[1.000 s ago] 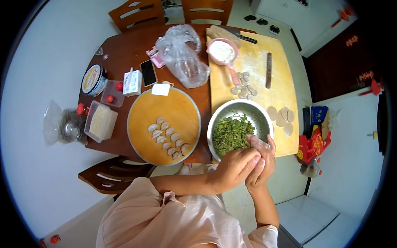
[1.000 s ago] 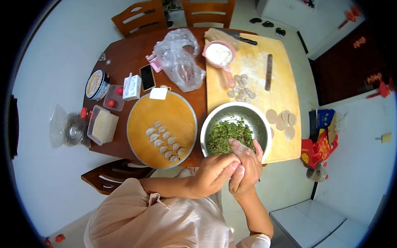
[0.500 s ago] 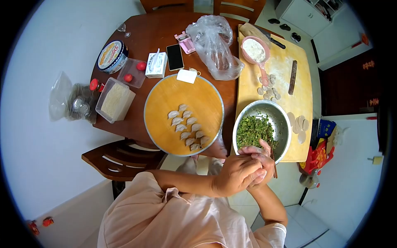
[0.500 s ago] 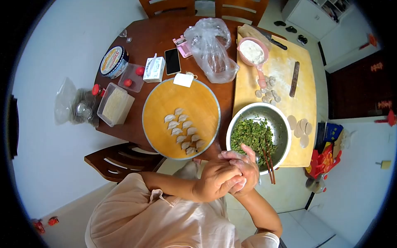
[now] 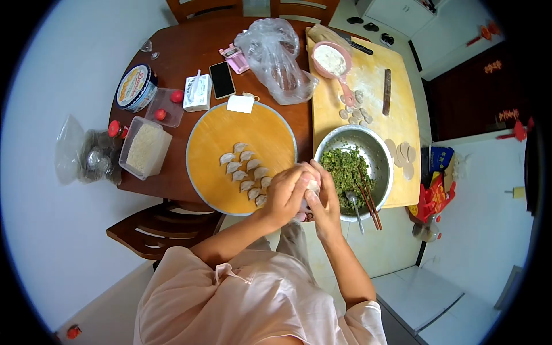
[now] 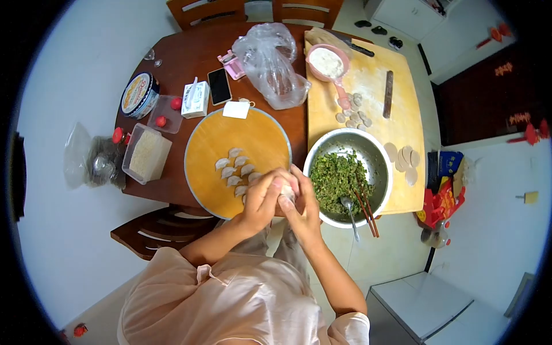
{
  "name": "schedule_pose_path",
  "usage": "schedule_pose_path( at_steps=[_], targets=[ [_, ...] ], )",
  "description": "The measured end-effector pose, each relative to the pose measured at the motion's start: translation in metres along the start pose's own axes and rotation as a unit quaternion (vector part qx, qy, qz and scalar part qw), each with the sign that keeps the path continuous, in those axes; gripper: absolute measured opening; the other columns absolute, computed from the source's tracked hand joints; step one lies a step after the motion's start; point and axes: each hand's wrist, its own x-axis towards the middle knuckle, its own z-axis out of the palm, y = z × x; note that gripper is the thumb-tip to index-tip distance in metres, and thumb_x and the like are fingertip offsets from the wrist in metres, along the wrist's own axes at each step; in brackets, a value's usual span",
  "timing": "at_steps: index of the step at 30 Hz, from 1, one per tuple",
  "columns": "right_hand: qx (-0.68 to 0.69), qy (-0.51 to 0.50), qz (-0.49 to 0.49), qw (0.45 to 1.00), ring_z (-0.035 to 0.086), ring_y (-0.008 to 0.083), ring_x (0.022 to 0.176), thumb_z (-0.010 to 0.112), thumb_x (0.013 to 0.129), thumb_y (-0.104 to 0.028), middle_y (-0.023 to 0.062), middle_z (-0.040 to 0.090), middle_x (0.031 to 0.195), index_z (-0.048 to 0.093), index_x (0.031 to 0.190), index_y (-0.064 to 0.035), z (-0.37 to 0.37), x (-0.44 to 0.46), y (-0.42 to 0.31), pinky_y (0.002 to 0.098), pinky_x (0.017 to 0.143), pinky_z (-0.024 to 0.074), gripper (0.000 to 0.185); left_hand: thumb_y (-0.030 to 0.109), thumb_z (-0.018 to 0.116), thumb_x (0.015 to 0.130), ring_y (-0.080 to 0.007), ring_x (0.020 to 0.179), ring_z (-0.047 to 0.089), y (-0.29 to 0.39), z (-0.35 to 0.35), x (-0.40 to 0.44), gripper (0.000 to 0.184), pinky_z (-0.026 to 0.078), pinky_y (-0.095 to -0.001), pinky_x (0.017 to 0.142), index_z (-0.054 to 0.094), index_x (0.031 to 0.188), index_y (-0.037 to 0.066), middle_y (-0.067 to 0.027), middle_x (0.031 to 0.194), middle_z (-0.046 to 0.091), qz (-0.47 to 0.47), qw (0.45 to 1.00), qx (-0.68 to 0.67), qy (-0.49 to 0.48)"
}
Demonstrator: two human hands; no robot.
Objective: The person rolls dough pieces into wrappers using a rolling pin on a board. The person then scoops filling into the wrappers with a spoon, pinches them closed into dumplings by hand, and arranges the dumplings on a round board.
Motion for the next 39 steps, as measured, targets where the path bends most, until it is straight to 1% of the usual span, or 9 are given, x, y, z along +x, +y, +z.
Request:
schedule_pose_path(
  at_steps=[4,8,9,12,18,24,26,31,39],
  targets=[
    [0.106,0.039,0.063,0.992,0.05,0.0168,0.117,0.057,0.094,-0.017,0.0111,0.052,0.127,0.04,0.136,0.0018,0.003,-0.014,0.003,0.0309,0.099,0.04,0.049,0.021,0.042,0.099,-0.0325,0.097,0.057,0.005,-0.012,0.019,0.029,0.046,-0.0375,0.082,0.056,0.088,-0.002,-0.018,0.105,0.059,0.195,0.968,0.149,-0.05],
    [0.165,0.057,0.075,0.982,0.062,0.0141,0.099,0.054,0.096,-0.014,0.009,0.06,0.116,0.046,0.132,0.0011,0.008,-0.014,-0.012,0.0264,0.083,0.0521,0.04,0.043,0.051,0.094,-0.0363,0.117,0.051,0.017,-0.003,0.012,0.061,0.039,-0.0408,0.099,0.045,0.13,-0.006,-0.0222,0.13,0.05,0.119,0.988,0.083,-0.056],
    [0.178,0.067,0.075,0.979,0.063,0.0143,0.097,0.053,0.096,-0.014,0.0092,0.06,0.115,0.046,0.132,0.001,0.009,-0.013,-0.014,0.0268,0.083,0.0526,0.039,0.048,0.056,0.089,-0.0377,0.122,0.048,0.012,-0.005,0.01,0.08,0.038,-0.0405,0.101,0.031,0.14,-0.008,-0.0234,0.137,0.045,0.114,0.986,0.097,-0.074],
    [0.205,0.089,0.076,0.972,0.063,0.0143,0.097,0.053,0.097,-0.015,0.0087,0.061,0.114,0.046,0.132,0.0006,0.012,-0.017,-0.016,0.0267,0.084,0.0518,0.039,0.049,0.05,0.093,-0.0371,0.122,0.048,0.012,-0.001,0.004,0.074,0.038,-0.0417,0.101,0.037,0.137,-0.008,-0.0251,0.134,0.047,0.076,0.989,0.107,-0.074],
    [0.234,0.102,0.067,0.965,0.06,0.0101,0.098,0.052,0.097,-0.014,0.0062,0.061,0.112,0.047,0.131,-0.0001,0.012,-0.026,-0.005,0.0266,0.085,0.0498,0.037,0.022,0.044,0.097,-0.0364,0.123,0.049,0.004,0.0,0.002,0.04,0.038,-0.044,0.103,0.056,0.122,-0.008,-0.0241,0.127,0.055,0.122,0.98,0.145,-0.065],
    [0.154,0.134,-0.001,0.979,0.06,0.0128,0.098,0.053,0.096,-0.013,0.005,0.061,0.111,0.048,0.13,-0.0014,0.007,-0.018,0.003,0.0268,0.086,0.0492,0.036,0.019,0.05,0.095,-0.0354,0.119,0.054,0.002,0.004,0.008,0.034,0.04,-0.0448,0.102,0.059,0.117,-0.006,-0.0229,0.128,0.055,0.172,0.959,0.222,-0.048],
    [0.076,0.117,-0.019,0.99,0.057,0.0133,0.104,0.052,0.095,-0.007,0.0083,0.059,0.117,0.049,0.13,0.0003,-0.004,-0.015,0.009,0.0272,0.09,0.0465,0.036,0.012,0.06,0.087,-0.0333,0.112,0.058,0.012,0.014,0.009,0.028,0.045,-0.0414,0.095,0.063,0.11,-0.004,-0.019,0.123,0.059,0.107,0.973,0.2,0.029],
    [-0.136,0.072,-0.01,0.988,0.059,0.0178,0.105,0.055,0.09,-0.001,0.013,0.057,0.119,0.049,0.128,0.0028,-0.023,-0.015,0.025,0.0288,0.09,0.0475,0.038,0.006,0.068,0.078,-0.0272,0.081,0.063,-0.017,-0.003,-0.002,0.01,0.05,-0.0354,0.07,0.069,0.087,0.001,-0.0139,0.093,0.063,0.033,0.987,0.135,-0.086],
    [-0.227,0.126,0.02,0.965,0.063,0.02,0.102,0.054,0.089,0.0,0.0118,0.06,0.121,0.052,0.127,-0.0005,-0.074,-0.032,0.039,0.0315,0.09,0.0491,0.038,0.004,0.065,0.078,-0.03,0.075,0.062,-0.122,-0.037,-0.024,0.006,0.049,-0.0357,0.066,0.066,0.081,-0.001,-0.0122,0.086,0.064,-0.027,0.946,0.316,-0.066]
  ],
)
